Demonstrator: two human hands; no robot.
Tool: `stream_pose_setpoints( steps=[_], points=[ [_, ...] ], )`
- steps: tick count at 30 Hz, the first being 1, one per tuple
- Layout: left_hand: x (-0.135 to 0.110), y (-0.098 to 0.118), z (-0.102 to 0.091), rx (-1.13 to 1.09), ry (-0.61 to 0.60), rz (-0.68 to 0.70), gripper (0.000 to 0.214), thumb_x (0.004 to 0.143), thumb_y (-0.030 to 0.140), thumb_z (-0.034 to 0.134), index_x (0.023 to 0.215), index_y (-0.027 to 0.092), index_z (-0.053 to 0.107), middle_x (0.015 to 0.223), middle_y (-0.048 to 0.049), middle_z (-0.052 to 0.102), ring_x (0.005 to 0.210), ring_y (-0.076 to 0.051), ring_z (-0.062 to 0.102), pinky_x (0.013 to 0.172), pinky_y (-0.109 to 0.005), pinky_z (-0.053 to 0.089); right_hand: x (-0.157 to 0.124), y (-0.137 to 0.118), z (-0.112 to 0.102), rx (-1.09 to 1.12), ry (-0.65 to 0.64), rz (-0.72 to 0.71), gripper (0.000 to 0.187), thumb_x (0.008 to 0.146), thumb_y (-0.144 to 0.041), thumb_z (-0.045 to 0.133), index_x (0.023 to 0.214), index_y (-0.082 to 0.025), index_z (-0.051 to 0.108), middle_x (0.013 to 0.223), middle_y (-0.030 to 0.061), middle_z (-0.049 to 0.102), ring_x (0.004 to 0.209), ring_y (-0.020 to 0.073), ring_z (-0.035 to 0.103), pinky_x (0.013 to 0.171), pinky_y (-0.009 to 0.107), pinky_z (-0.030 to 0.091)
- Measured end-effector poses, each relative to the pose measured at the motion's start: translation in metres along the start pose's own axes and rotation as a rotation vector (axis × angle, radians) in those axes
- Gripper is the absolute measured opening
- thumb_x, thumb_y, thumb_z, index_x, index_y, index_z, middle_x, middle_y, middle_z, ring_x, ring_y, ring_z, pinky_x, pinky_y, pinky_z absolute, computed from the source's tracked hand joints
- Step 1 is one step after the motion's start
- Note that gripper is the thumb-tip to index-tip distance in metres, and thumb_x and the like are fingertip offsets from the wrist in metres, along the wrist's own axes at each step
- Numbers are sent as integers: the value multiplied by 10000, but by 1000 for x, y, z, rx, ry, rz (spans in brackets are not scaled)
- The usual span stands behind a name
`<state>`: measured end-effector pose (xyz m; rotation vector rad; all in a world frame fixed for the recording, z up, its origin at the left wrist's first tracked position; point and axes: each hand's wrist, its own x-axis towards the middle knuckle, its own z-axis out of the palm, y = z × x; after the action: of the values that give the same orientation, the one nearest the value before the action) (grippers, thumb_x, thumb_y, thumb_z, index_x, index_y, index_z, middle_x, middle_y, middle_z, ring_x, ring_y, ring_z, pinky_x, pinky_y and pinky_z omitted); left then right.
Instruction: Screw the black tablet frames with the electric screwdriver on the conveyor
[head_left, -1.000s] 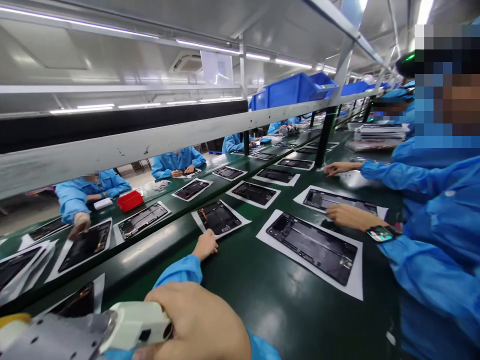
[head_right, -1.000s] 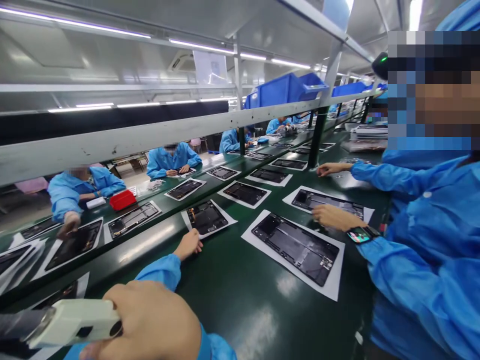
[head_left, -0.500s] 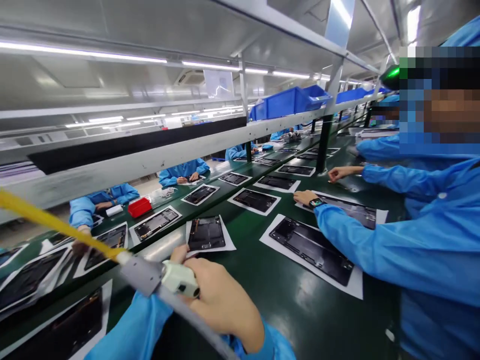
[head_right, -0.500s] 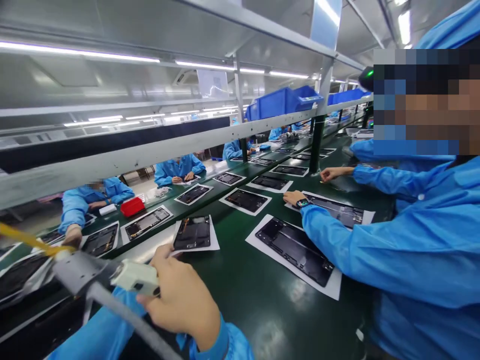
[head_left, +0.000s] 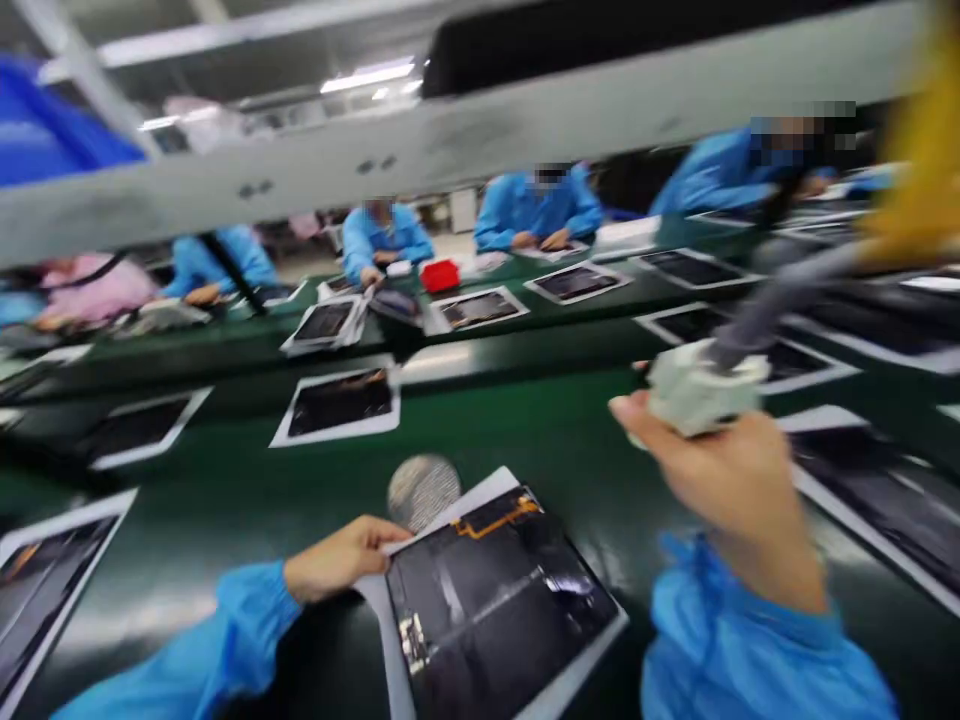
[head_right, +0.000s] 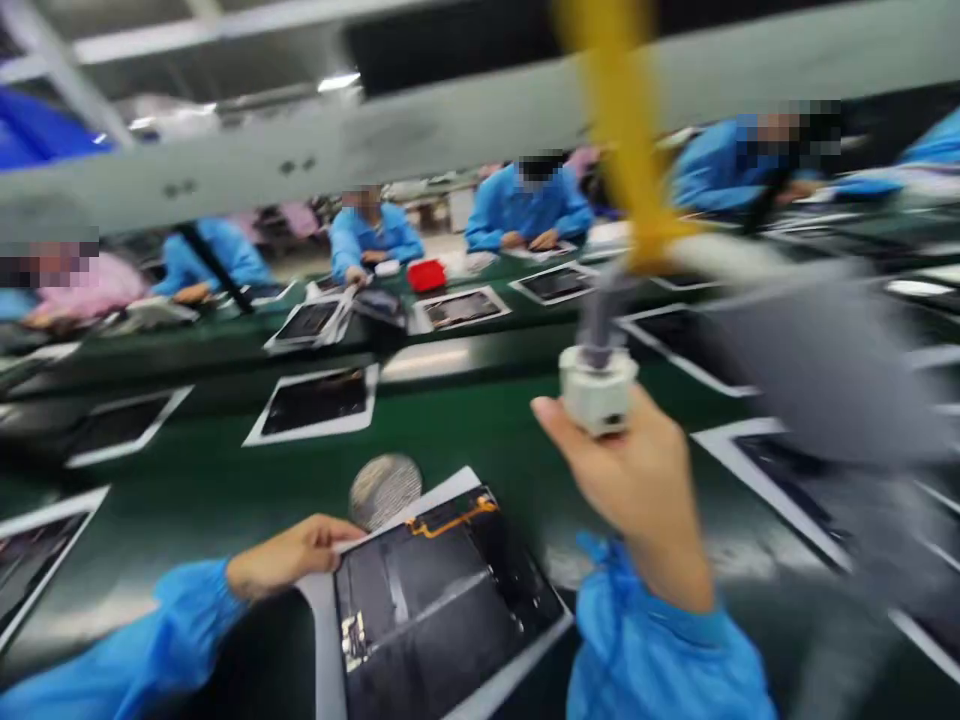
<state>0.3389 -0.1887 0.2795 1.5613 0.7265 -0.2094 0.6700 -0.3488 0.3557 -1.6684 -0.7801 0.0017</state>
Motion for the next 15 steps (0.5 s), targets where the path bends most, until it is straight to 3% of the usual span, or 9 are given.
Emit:
stream_pose_setpoints(
  steps=[2, 4, 8, 12, 15],
  points=[
    [-17, -12, -4, 263, -8, -15, 423, 759, 220, 536, 1134, 144, 716, 1014, -85, 736, 870, -239, 682, 749, -302, 537, 2, 3, 20, 49, -23, 80, 412, 683, -501, 816, 981, -224, 744, 885, 64, 736, 808, 250, 671, 786, 421, 481],
    [-26, -21, -2, 476, 74, 14, 409, 804, 176, 509, 1172, 157, 686, 1043, -93, 717, 946, -259, 662, 840, -353, 528, 0, 4, 40, 163, -125, 145, 485, 670, -478, 842, 1085, -256, 721, 977, 73, 746, 923, 266, 680, 881, 460, 484],
    [-25, -27, 21, 986, 305, 93, 376, 894, 145, 482, 1246, 135, 610, 1037, -133, 659, 948, -286, 624, 833, -421, 526, -12, 8, 82, 445, -327, 169, 501, 654, -407, 876, 1087, -247, 682, 800, 25, 726, 835, 224, 675, 927, 472, 519],
    [-13, -30, 32, 1156, 386, 222, 436, 853, 70, 518, 1287, 94, 558, 991, -118, 638, 877, -267, 596, 748, -392, 521, -29, 7, 125, 610, -416, 89, 359, 717, -283, 832, 1028, -236, 658, 640, -37, 648, 655, 158, 618, 802, 408, 555],
    [-4, -34, 33, 1214, 568, 397, 365, 852, 66, 521, 1213, 78, 577, 1008, -132, 614, 881, -273, 569, 718, -397, 493, -42, 0, 155, 632, -466, 84, 295, 750, -177, 782, 1004, -230, 642, 619, -46, 632, 620, 137, 607, 742, 378, 543]
  ],
)
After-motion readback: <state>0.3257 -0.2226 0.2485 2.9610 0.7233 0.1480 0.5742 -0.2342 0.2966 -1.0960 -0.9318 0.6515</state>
